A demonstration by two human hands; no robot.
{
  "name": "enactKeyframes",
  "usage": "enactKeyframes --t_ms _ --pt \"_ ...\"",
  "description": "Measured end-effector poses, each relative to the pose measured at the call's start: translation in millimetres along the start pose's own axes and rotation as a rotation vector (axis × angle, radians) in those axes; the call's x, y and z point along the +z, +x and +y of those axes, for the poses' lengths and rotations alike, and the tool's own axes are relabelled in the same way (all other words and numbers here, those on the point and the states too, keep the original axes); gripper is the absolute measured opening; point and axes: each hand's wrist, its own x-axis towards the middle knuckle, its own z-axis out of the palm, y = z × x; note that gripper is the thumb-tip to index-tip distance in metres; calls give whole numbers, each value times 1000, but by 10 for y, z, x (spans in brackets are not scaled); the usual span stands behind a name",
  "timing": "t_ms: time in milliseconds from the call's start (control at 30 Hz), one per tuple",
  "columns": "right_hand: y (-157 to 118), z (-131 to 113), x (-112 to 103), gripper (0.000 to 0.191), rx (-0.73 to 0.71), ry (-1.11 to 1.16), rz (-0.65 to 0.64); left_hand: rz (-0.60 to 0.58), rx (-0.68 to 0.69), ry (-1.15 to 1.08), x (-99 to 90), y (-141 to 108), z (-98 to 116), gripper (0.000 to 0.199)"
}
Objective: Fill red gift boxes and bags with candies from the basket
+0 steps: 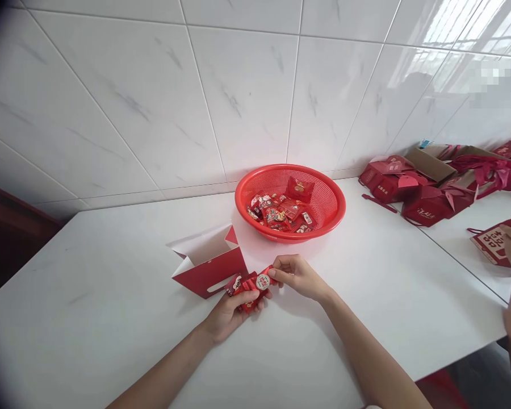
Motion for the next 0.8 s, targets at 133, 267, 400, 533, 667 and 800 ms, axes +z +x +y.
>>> enactKeyframes --t_ms 133,267,400,533,667,800 --pt "-8 -9 -2 41 -9 9 -3 -4 1 -14 0 -8 -2 30" --pt "-8 3 -14 42 -19 17 13 -3 0 12 3 -30 -8 29" --pt "6 8 -33 43 -15 24 44 -2 0 16 6 -49 -6 27" --pt "19 -13 -49 43 -28 17 106 -4 -10 1 -8 -39 -16 26" --pt "13 -30 -71 42 -42 20 174 -8 -22 -37 -36 -25 -42 28" --pt "3 -24 -89 44 -47 31 206 -42 -31 -54 -42 -28 -47 33"
